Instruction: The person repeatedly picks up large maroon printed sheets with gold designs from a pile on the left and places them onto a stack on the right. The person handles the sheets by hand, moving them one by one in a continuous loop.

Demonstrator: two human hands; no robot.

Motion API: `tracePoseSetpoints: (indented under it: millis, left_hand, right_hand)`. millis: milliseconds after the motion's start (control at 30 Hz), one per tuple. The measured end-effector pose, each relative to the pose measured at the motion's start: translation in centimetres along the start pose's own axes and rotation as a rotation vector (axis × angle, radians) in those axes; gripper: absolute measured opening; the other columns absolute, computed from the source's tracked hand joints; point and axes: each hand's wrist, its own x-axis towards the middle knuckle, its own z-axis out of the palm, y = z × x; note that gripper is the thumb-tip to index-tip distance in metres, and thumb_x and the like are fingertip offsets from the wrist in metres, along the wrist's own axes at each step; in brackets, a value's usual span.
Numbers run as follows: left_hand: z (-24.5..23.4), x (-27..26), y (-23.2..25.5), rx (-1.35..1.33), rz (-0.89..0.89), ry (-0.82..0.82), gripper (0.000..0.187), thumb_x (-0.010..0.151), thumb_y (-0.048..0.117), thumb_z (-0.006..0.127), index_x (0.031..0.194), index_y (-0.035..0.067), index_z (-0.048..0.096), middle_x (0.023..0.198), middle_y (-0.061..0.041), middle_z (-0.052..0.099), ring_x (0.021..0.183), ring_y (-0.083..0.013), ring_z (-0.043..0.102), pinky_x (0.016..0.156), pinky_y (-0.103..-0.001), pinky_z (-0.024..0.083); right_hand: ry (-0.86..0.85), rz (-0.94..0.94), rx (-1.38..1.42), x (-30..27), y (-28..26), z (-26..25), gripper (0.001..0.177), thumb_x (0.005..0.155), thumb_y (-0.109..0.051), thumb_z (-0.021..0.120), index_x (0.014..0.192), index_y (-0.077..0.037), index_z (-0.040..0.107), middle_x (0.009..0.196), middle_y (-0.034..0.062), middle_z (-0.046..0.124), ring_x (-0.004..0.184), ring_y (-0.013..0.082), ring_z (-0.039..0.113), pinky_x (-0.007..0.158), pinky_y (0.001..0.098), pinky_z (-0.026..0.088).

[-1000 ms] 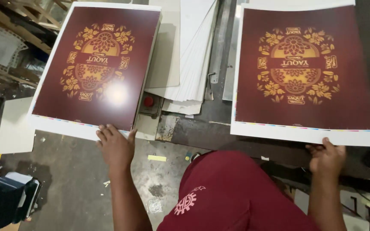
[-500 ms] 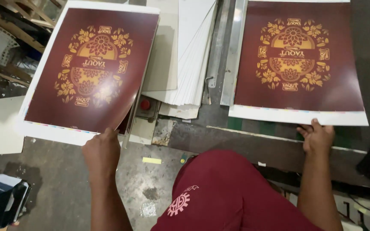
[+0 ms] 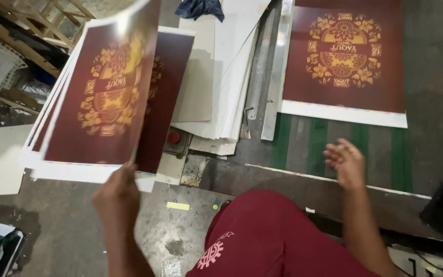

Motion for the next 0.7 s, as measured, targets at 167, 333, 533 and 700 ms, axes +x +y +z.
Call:
tracePoseSetpoints:
  millis: [167,333,533,700]
  left_hand:
    - [8.1,-0.5,7.4,-0.604,0.239,-0.012,0.005,0.099,0.005,0.068,0.103,0.005,0.069,0.086,-0.015,0.07,0.073,-0.0295,0.072,0.062,-0.037,0.057]
    - [12.5,-1.2,18.1,-0.787,0.468,0.052,0.006,0.1,0.003,0.068,0.103,0.0,0.064,0.077,-0.014,0.063,0.062,-0.0302,0.064,0.054,-0.043,0.05]
    - [10.3,-1.8,21.8,-0.89,0.737,-0.184,0.043,0.099,0.03,0.069,0.122,-0.005,0.062,0.114,-0.023,0.07,0.095,-0.0375,0.071,0.079,-0.044,0.059]
    - [9.0,0.3,15.1,-0.531,0.545,-0.15,0.037,0.086,0.026,0.073,0.116,0.004,0.069,0.112,-0.017,0.075,0.099,-0.0357,0.069,0.086,-0.047,0.053]
  right_hand:
    - [-0.33,-0.034,-0.24,-6.7,0.2,8.6,0.049,0.102,-0.021,0.06,0.147,-0.003,0.053,0.118,0.0156,0.075,0.097,0.0243,0.074,0.076,0.0352,0.061]
    - [-0.855,-0.185,-0.397,-13.5,-2.6,14.4,0.067,0.091,-0.023,0.072,0.149,-0.007,0.042,0.129,0.013,0.067,0.116,0.0235,0.065,0.096,0.0379,0.054]
    - [-0.57,-0.127,-0.591,-13.3,-0.2,11.4,0.036,0.098,-0.025,0.065,0.127,-0.002,0.06,0.108,0.0117,0.073,0.099,0.0247,0.07,0.083,0.044,0.058]
    - [-0.116,-0.139,0.273,-10.4,2.4,5.7,0.035,0.112,-0.013,0.058,0.141,-0.003,0.043,0.108,0.0099,0.065,0.085,0.0179,0.07,0.066,0.0346,0.064]
